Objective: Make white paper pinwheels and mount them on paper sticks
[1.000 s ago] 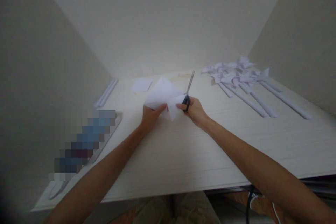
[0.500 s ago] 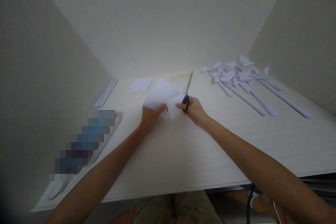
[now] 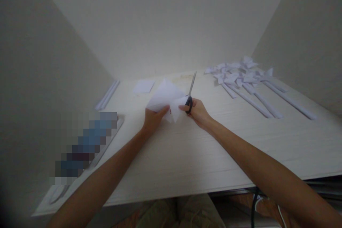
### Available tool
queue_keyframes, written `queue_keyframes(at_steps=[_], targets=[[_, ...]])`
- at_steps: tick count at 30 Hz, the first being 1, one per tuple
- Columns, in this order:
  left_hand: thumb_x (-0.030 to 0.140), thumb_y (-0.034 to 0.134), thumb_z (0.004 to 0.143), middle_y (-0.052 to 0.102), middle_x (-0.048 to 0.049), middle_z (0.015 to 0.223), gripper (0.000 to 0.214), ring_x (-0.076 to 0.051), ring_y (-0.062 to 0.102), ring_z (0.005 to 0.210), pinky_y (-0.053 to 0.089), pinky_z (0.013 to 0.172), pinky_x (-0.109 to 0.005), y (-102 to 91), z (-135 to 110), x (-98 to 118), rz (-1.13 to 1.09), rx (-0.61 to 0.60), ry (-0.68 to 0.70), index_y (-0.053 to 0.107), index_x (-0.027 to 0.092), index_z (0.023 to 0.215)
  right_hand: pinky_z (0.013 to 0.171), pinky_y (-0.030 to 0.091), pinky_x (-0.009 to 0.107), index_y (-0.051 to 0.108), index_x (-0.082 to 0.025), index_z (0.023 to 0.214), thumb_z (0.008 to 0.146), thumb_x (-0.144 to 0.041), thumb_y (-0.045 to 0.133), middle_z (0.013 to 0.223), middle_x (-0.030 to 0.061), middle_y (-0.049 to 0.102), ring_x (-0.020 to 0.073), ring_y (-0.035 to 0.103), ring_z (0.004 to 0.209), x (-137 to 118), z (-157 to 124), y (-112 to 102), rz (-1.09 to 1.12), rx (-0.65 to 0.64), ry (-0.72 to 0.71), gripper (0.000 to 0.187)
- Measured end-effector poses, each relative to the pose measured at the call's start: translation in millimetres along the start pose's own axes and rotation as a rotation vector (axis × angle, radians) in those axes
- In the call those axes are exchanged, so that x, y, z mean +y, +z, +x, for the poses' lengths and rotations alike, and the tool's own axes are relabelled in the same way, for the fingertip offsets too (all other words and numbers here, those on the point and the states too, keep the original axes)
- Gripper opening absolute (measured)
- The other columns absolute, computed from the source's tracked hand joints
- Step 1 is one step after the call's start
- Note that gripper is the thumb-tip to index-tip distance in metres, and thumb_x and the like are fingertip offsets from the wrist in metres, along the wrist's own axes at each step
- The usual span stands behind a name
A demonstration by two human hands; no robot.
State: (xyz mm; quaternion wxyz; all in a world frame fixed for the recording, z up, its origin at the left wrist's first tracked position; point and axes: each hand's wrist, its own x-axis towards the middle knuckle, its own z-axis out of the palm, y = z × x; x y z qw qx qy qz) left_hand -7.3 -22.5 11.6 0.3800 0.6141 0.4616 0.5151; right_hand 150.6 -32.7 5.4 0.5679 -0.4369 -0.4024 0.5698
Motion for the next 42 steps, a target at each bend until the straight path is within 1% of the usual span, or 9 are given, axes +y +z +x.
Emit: queue_keyframes(at_steps=[9,15,20,24,28,32,36,39,42], targets=[[0.024,0.065,0.061,0.067,-0.0024,0.065,0.009,-0.015,0.061,0.060,0.049,0.056,-0.024,-0.1,0,1,0.010,0.024,-0.028,0.063,0.015,0.059,0.033,0.019,0.018,0.048,-0.015,0.054,0.046,-0.023,0.075,0.044,-0.0090,0.040,0.0017,0.030,0.037,2,1,-1,-0.007,-0.011,-0.005,0.028],[0.024,0.064,0.062,0.068,-0.0019,0.064,0.009,-0.014,0.061,0.059,0.050,0.056,-0.024,-0.1,0,1,-0.001,0.005,-0.033,0.063,0.016,0.059,0.034,0.021,0.018,0.052,-0.015,0.057,0.047,-0.022,0.074,0.046,-0.0078,0.044,0.0023,0.033,0.038,1,0,-1,-0.010,-0.011,-0.003,0.026],[0.025,0.066,0.060,0.069,-0.0040,0.075,0.013,-0.016,0.063,0.067,0.051,0.062,-0.027,0.6,1,0,-0.030,0.025,-0.037,0.064,0.015,0.067,0.034,0.019,0.018,0.050,-0.015,0.056,0.047,-0.024,0.074,0.045,-0.0081,0.043,0.0017,0.031,0.037,1,0,0,-0.010,0.000,-0.023,0.027],[0.029,0.068,0.058,0.069,-0.0070,0.082,0.023,-0.016,0.063,0.072,0.051,0.065,-0.027,0.7,3,-5,-0.130,0.055,-0.090,0.065,0.013,0.075,0.034,0.019,0.018,0.052,-0.015,0.059,0.047,-0.024,0.074,0.046,-0.0087,0.043,0.0015,0.030,0.037,3,1,-1,-0.005,0.014,-0.040,0.027],[0.034,0.070,0.054,0.067,-0.0072,0.071,0.028,-0.015,0.061,0.062,0.049,0.057,-0.026,0.1,6,-11,-0.282,0.124,-0.204,0.063,0.010,0.069,0.040,0.028,0.019,0.057,-0.015,0.069,0.048,-0.026,0.074,0.058,-0.0051,0.052,0.0042,0.040,0.046,5,1,-1,-0.061,-0.010,-0.097,0.029],[0.034,0.073,0.051,0.066,-0.0077,0.070,0.033,-0.015,0.059,0.061,0.047,0.056,-0.025,-1.1,11,-16,-0.393,0.197,-0.231,0.062,0.010,0.070,0.039,0.026,0.020,0.054,-0.015,0.066,0.055,-0.033,0.071,0.055,-0.0049,0.050,0.0047,0.037,0.044,5,0,-2,-0.180,0.007,-0.127,0.027],[0.037,0.073,0.051,0.064,-0.0081,0.069,0.038,-0.015,0.059,0.064,0.047,0.054,-0.024,-5.2,15,-20,-0.402,0.333,-0.218,0.062,0.010,0.074,0.039,0.023,0.020,0.052,-0.016,0.067,0.064,-0.041,0.064,0.055,-0.0035,0.050,0.0051,0.036,0.043,2,-2,-5,-0.219,-0.111,-0.082,0.028],[0.038,0.073,0.051,0.064,-0.0077,0.070,0.039,-0.015,0.059,0.065,0.047,0.053,-0.024,-9.0,17,-22,-0.390,0.409,-0.204,0.061,0.010,0.076,0.038,0.020,0.021,0.053,-0.014,0.066,0.068,-0.048,0.058,0.052,-0.0022,0.049,0.0051,0.035,0.042,-1,-4,-8,-0.268,-0.276,-0.011,0.034],[0.037,0.073,0.051,0.064,-0.0080,0.073,0.039,-0.016,0.060,0.065,0.048,0.055,-0.025,-11.2,19,-24,-0.403,0.434,-0.180,0.061,0.010,0.077,0.037,0.015,0.022,0.054,-0.012,0.063,0.071,-0.055,0.053,0.047,-0.0019,0.047,0.0045,0.032,0.038,-5,-7,-10,-0.356,-0.474,0.089,0.043]])
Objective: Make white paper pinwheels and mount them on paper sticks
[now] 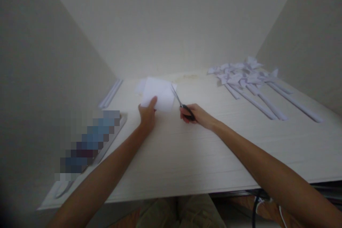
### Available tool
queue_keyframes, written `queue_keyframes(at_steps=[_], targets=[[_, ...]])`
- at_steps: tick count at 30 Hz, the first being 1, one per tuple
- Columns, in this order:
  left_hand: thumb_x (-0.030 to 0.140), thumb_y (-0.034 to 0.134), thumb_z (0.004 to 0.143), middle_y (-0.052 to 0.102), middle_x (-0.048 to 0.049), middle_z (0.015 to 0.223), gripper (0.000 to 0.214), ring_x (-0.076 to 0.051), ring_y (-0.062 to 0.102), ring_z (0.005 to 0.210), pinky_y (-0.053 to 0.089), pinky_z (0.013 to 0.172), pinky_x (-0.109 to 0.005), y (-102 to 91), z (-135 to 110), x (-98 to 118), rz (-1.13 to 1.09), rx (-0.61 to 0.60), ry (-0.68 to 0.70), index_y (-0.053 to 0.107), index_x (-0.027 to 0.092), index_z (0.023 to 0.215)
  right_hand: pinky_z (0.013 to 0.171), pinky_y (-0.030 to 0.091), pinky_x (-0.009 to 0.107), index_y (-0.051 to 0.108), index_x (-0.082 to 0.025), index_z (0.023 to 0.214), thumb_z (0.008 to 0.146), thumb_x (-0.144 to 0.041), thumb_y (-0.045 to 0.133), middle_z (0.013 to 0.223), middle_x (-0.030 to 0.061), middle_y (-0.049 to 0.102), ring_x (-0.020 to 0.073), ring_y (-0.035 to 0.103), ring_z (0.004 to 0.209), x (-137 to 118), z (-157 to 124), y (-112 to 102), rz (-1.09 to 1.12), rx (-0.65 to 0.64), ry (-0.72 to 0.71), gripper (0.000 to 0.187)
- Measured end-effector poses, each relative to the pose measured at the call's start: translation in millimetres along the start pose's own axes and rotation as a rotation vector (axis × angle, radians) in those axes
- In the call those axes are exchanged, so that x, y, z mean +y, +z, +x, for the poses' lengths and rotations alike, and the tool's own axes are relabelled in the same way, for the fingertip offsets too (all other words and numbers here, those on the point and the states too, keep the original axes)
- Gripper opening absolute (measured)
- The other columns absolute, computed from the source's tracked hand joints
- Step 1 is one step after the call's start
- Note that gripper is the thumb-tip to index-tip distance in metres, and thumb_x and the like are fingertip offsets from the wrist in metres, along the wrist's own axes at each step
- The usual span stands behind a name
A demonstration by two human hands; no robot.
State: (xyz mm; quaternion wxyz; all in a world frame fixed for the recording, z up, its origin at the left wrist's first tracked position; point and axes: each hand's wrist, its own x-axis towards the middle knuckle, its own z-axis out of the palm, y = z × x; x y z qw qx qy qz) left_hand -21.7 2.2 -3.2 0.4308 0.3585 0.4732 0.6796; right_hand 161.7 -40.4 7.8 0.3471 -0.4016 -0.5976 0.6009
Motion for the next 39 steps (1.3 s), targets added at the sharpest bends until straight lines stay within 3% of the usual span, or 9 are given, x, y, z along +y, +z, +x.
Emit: queue_keyframes(at_steps=[3,6,27,39], targets=[[0.036,0.073,0.052,0.065,-0.0094,0.077,0.040,-0.017,0.061,0.067,0.050,0.058,-0.027,0.2,1,0,-0.018,0.014,0.012,0.061,0.010,0.079,0.036,0.012,0.023,0.054,-0.011,0.061,0.072,-0.057,0.050,0.043,-0.0028,0.045,0.0035,0.028,0.035,-3,-3,-1,-0.075,-0.161,0.048,0.047],[0.035,0.074,0.052,0.066,-0.0102,0.078,0.040,-0.018,0.062,0.069,0.051,0.060,-0.029,1.1,0,1,-0.027,0.023,0.022,0.061,0.010,0.080,0.035,0.012,0.023,0.053,-0.012,0.059,0.073,-0.056,0.049,0.042,-0.0036,0.044,0.0032,0.027,0.034,-5,-4,-1,-0.136,-0.208,0.067,0.046],[0.026,0.073,0.054,0.066,-0.0088,0.082,0.032,-0.018,0.064,0.074,0.052,0.066,-0.030,3.8,0,3,-0.145,0.075,-0.017,0.060,0.012,0.079,0.037,0.013,0.024,0.047,-0.015,0.054,0.068,-0.063,0.046,0.040,-0.0053,0.040,0.0031,0.024,0.034,-12,-4,5,-0.310,-0.168,0.153,0.050],[0.029,0.074,0.051,0.066,-0.0087,0.077,0.036,-0.017,0.063,0.070,0.052,0.059,-0.027,4.7,-6,5,-0.120,-0.002,-0.067,0.061,0.011,0.078,0.039,0.014,0.023,0.045,-0.016,0.052,0.068,-0.061,0.048,0.040,-0.0046,0.040,0.0034,0.024,0.035,-12,-4,6,-0.336,-0.156,0.159,0.048]])
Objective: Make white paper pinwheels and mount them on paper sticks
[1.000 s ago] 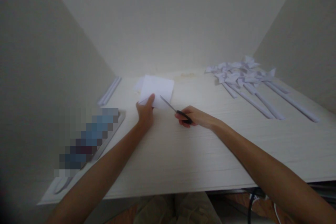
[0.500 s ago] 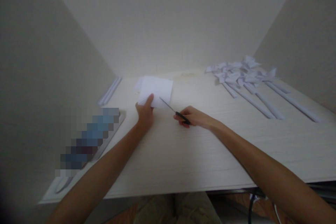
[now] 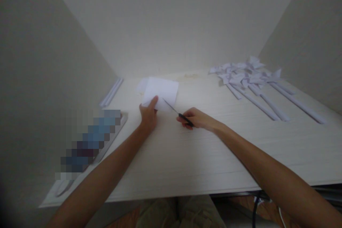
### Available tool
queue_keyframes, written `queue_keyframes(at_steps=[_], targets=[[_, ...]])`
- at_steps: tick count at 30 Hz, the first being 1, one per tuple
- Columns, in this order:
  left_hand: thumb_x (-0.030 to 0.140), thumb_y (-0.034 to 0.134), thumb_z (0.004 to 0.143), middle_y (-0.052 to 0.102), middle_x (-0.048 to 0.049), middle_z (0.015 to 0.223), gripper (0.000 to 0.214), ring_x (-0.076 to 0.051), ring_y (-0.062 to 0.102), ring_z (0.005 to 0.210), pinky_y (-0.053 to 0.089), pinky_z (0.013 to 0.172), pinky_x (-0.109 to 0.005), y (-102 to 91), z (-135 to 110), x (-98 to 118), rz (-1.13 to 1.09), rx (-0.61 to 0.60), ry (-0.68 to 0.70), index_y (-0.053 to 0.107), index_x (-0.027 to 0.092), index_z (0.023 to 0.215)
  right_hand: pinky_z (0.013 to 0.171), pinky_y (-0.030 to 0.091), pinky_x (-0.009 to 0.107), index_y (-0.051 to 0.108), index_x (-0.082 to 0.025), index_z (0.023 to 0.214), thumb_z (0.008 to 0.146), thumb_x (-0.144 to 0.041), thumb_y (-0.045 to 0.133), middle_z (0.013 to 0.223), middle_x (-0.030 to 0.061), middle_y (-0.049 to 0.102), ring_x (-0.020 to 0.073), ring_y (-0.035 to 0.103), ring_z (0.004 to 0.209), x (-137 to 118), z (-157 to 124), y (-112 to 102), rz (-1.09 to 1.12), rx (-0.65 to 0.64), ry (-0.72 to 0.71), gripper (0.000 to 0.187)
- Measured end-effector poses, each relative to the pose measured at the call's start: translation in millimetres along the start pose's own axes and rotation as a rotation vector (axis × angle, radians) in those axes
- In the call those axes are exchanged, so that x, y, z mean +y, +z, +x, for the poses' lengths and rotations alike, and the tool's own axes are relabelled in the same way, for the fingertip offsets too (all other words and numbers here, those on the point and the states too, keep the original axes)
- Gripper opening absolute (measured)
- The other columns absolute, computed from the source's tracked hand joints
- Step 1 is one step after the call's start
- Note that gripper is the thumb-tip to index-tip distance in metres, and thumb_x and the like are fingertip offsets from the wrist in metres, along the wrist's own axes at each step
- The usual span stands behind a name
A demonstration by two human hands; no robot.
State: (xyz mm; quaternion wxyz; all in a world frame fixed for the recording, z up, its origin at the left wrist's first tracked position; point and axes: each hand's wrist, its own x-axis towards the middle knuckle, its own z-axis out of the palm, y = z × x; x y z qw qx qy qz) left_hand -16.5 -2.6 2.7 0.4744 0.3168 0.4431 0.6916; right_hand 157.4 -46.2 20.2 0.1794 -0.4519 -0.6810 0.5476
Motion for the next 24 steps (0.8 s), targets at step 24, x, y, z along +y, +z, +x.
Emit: queue_keyframes(at_steps=[24], targets=[[0.027,0.072,0.052,0.066,-0.0076,0.076,0.029,-0.017,0.062,0.071,0.051,0.060,-0.026,2.8,-7.1,6.2,-0.009,0.002,-0.033,0.061,0.012,0.075,0.040,0.014,0.024,0.044,-0.016,0.051,0.067,-0.062,0.049,0.041,-0.0042,0.041,0.0041,0.026,0.036,0.3,1.6,3.4,0.029,0.044,0.000,0.048]])
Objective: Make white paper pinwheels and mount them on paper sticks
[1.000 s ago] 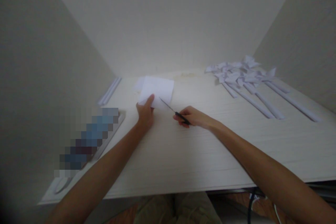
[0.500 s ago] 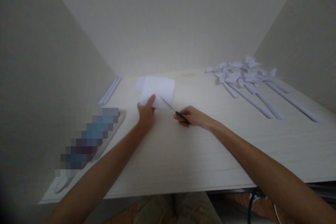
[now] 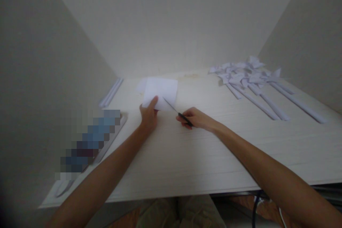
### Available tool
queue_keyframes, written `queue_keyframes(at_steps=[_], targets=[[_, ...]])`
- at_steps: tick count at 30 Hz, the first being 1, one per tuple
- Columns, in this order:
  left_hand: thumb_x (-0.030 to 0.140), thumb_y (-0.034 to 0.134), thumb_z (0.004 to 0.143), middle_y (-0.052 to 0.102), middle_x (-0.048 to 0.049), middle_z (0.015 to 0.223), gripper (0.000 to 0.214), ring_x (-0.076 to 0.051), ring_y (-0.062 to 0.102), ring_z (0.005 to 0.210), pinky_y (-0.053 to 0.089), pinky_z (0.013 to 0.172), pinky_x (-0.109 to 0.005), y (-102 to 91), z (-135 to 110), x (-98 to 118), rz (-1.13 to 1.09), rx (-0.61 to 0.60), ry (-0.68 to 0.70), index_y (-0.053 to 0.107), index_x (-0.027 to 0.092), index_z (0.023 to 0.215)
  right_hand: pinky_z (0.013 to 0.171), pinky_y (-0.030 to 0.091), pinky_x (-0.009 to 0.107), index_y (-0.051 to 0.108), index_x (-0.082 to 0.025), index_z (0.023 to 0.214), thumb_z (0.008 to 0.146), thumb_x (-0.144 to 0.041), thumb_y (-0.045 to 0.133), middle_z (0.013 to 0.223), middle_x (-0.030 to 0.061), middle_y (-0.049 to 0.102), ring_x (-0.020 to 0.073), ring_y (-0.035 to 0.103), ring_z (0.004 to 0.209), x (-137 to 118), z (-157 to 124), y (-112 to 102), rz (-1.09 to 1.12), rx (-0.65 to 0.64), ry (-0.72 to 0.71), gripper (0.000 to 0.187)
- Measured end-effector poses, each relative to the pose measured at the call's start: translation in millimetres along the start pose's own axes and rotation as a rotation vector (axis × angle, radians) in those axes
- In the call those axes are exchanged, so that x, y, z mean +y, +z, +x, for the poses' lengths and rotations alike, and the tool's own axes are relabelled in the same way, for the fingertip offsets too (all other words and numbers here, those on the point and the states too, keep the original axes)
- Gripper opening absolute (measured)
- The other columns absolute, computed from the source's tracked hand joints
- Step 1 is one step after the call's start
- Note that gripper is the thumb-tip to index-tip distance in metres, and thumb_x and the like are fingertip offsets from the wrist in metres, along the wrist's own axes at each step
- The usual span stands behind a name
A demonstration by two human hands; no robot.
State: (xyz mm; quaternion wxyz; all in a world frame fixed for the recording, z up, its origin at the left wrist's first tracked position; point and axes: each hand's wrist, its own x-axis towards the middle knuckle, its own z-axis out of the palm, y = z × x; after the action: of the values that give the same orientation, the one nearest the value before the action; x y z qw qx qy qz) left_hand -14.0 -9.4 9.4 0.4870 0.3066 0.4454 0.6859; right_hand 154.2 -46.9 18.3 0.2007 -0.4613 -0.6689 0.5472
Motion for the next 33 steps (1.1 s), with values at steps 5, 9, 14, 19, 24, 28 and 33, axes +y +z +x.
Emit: queue_keyframes(at_steps=[5,9,14,19,24,28,33], targets=[[0.028,0.072,0.052,0.065,-0.0065,0.073,0.029,-0.017,0.062,0.071,0.051,0.058,-0.026,0.0,1.6,-1.9,0.002,-0.006,-0.003,0.061,0.012,0.074,0.040,0.014,0.025,0.046,-0.016,0.051,0.067,-0.061,0.049,0.041,-0.0041,0.041,0.0044,0.025,0.036,-1.1,-0.6,-0.4,-0.013,0.011,0.003,0.047],[0.028,0.072,0.052,0.064,-0.0057,0.071,0.028,-0.015,0.060,0.064,0.048,0.051,-0.023,-0.6,2.1,-2.9,-0.003,-0.033,0.004,0.062,0.012,0.072,0.040,0.014,0.025,0.044,-0.016,0.051,0.068,-0.059,0.049,0.041,-0.0044,0.040,0.0042,0.025,0.037,0.0,-0.8,-0.4,-0.005,0.014,-0.010,0.046],[0.028,0.072,0.053,0.064,-0.0058,0.071,0.027,-0.014,0.060,0.064,0.047,0.051,-0.023,-0.5,1.9,-3.1,0.003,-0.031,0.009,0.062,0.012,0.072,0.041,0.015,0.025,0.043,-0.017,0.050,0.068,-0.059,0.049,0.041,-0.0044,0.040,0.0046,0.027,0.038,0.6,-0.1,-0.4,-0.009,0.005,-0.028,0.046],[0.028,0.072,0.051,0.065,-0.0070,0.073,0.029,-0.017,0.061,0.071,0.049,0.055,-0.025,-0.4,2.8,-3.3,0.007,-0.029,0.001,0.062,0.012,0.073,0.041,0.014,0.025,0.041,-0.017,0.049,0.068,-0.060,0.049,0.041,-0.0047,0.039,0.0045,0.027,0.037,2.5,1.4,-0.5,-0.003,0.009,-0.019,0.047],[0.028,0.071,0.052,0.064,-0.0060,0.071,0.027,-0.016,0.061,0.069,0.049,0.055,-0.024,-1.0,3.3,-3.6,0.013,-0.018,0.005,0.062,0.012,0.073,0.041,0.016,0.025,0.040,-0.018,0.048,0.068,-0.058,0.050,0.041,-0.0048,0.039,0.0045,0.028,0.038,3.4,1.8,-0.5,0.014,0.002,-0.042,0.046],[0.028,0.071,0.054,0.065,-0.0060,0.073,0.029,-0.016,0.062,0.069,0.050,0.056,-0.024,-1.2,3.2,-3.9,0.009,-0.027,-0.004,0.061,0.013,0.075,0.041,0.016,0.024,0.042,-0.017,0.049,0.068,-0.057,0.051,0.041,-0.0047,0.040,0.0041,0.027,0.037,0.3,0.1,-0.9,0.001,-0.004,-0.031,0.045],[0.023,0.072,0.054,0.066,-0.0078,0.080,0.030,-0.018,0.062,0.078,0.051,0.066,-0.028,-0.6,4.1,-2.6,-0.054,0.023,-0.008,0.060,0.014,0.080,0.040,0.015,0.023,0.041,-0.017,0.048,0.070,-0.055,0.051,0.041,-0.0047,0.041,0.0034,0.026,0.037,-0.4,-0.5,-3.7,-0.036,-0.059,-0.018,0.045]])
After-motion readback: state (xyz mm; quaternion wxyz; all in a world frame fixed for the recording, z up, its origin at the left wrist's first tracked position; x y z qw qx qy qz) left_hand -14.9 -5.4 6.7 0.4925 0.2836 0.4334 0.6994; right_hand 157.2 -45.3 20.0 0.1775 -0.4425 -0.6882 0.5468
